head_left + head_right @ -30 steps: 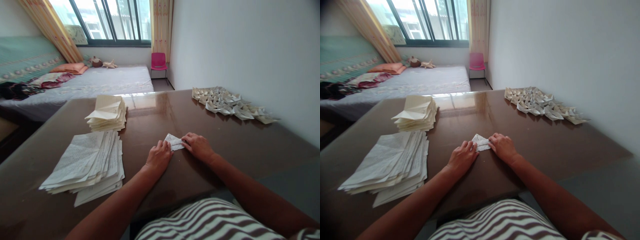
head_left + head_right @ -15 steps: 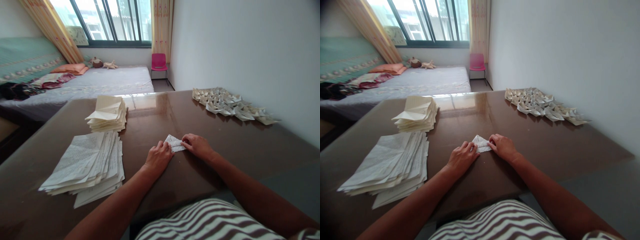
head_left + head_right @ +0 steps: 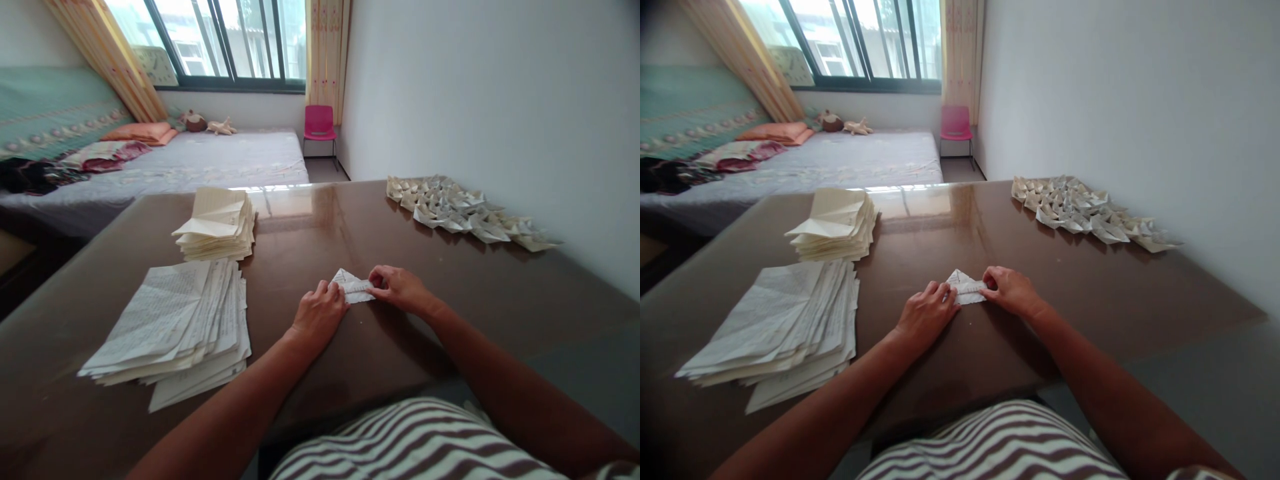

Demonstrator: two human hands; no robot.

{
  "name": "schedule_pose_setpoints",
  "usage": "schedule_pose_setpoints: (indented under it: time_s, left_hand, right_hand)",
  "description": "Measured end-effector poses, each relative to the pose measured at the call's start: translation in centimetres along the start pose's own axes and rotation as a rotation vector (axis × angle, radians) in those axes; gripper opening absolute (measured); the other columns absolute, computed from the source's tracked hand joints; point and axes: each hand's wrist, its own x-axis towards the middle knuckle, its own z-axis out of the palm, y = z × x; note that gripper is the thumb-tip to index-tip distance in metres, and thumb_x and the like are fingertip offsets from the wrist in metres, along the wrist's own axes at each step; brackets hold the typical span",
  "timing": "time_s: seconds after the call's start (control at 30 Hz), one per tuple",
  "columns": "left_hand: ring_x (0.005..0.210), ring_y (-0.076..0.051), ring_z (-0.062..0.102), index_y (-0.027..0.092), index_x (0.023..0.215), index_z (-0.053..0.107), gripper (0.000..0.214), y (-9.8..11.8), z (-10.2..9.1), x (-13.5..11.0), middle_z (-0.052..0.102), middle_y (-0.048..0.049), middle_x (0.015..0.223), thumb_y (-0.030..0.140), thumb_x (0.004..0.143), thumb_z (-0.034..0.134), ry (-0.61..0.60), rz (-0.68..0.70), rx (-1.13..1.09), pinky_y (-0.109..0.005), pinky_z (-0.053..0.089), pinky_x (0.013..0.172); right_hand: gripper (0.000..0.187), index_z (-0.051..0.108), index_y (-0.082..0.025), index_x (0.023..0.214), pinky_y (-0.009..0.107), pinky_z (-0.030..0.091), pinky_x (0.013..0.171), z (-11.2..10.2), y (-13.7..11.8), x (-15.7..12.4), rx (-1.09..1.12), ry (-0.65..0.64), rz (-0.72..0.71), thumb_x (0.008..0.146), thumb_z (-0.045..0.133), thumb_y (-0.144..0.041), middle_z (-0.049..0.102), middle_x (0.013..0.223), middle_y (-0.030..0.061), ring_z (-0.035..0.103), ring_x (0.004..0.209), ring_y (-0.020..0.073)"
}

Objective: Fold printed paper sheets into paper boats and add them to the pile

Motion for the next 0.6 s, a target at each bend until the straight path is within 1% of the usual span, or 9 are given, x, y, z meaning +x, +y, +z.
schedule_pose_setpoints:
  time_s: [0.13,0.17,0.3,0.37,0.47,0.53,0.6]
  left_hand:
    - [0.096,-0.024,0.054,0.016,0.111,0.06,0.028,0.0,0.0,0.0,0.06,-0.0084,0.101,0.034,0.094,0.048,-0.005,0.0,-0.007,-0.032,0.047,0.062]
    - [0.096,-0.024,0.054,0.016,0.112,0.06,0.028,0.0,0.0,-0.1,0.06,-0.0087,0.102,0.033,0.094,0.047,-0.006,0.001,-0.008,-0.032,0.047,0.062]
    - [0.097,-0.024,0.054,0.016,0.111,0.06,0.027,0.0,0.0,-0.1,0.061,-0.0094,0.101,0.031,0.096,0.043,0.001,0.0,-0.014,-0.032,0.047,0.064]
    - [0.098,-0.024,0.053,0.016,0.11,0.06,0.027,-0.1,0.1,0.0,0.061,-0.0092,0.101,0.031,0.096,0.043,0.007,0.0,-0.021,-0.032,0.048,0.065]
    - [0.099,-0.025,0.053,0.016,0.11,0.06,0.027,-0.1,0.1,0.1,0.061,-0.0094,0.101,0.032,0.095,0.044,0.007,0.001,-0.029,-0.032,0.048,0.066]
    - [0.098,-0.025,0.053,0.017,0.111,0.06,0.027,-0.1,0.0,0.1,0.061,-0.0097,0.101,0.032,0.095,0.045,0.003,-0.003,-0.035,-0.032,0.049,0.066]
    - [0.099,-0.024,0.053,0.018,0.115,0.058,0.028,0.0,-0.2,0.1,0.06,-0.0098,0.104,0.032,0.094,0.045,0.009,-0.01,-0.047,-0.031,0.05,0.067]
  right_hand:
    - [0.03,0.059,-0.022,0.098,0.024,0.035,0.058,0.7,0.2,0.3,-0.009,0.111,0.034,0.079,0.064,-0.045,0.065,0.093,0.0018,0.059,0.074,0.0149]
    - [0.031,0.059,-0.022,0.098,0.024,0.036,0.058,0.8,0.3,0.4,-0.005,0.119,0.041,0.078,0.064,-0.046,0.065,0.094,0.0022,0.058,0.074,0.0151]
    - [0.02,0.063,-0.021,0.083,0.025,0.038,0.06,0.8,0.5,0.6,0.082,0.031,0.016,0.078,0.063,-0.04,0.063,0.082,0.0009,0.056,0.068,0.0139]
    - [0.018,0.064,-0.02,0.079,0.025,0.038,0.06,0.7,0.5,0.4,0.154,0.016,0.019,0.078,0.061,-0.038,0.063,0.077,0.0002,0.056,0.066,0.0134]
    - [0.017,0.064,-0.02,0.081,0.024,0.04,0.06,0.6,0.3,0.0,0.317,0.016,0.039,0.079,0.059,-0.037,0.064,0.071,-0.0012,0.057,0.064,0.0131]
    - [0.016,0.062,-0.02,0.08,0.024,0.042,0.06,0.6,-0.1,-0.3,0.426,0.026,0.025,0.079,0.059,-0.035,0.064,0.07,-0.0017,0.058,0.064,0.013]
    - [0.015,0.06,-0.019,0.078,0.023,0.043,0.061,0.6,-0.8,-0.5,0.489,0.078,0.002,0.079,0.059,-0.035,0.064,0.072,-0.0013,0.059,0.065,0.0131]
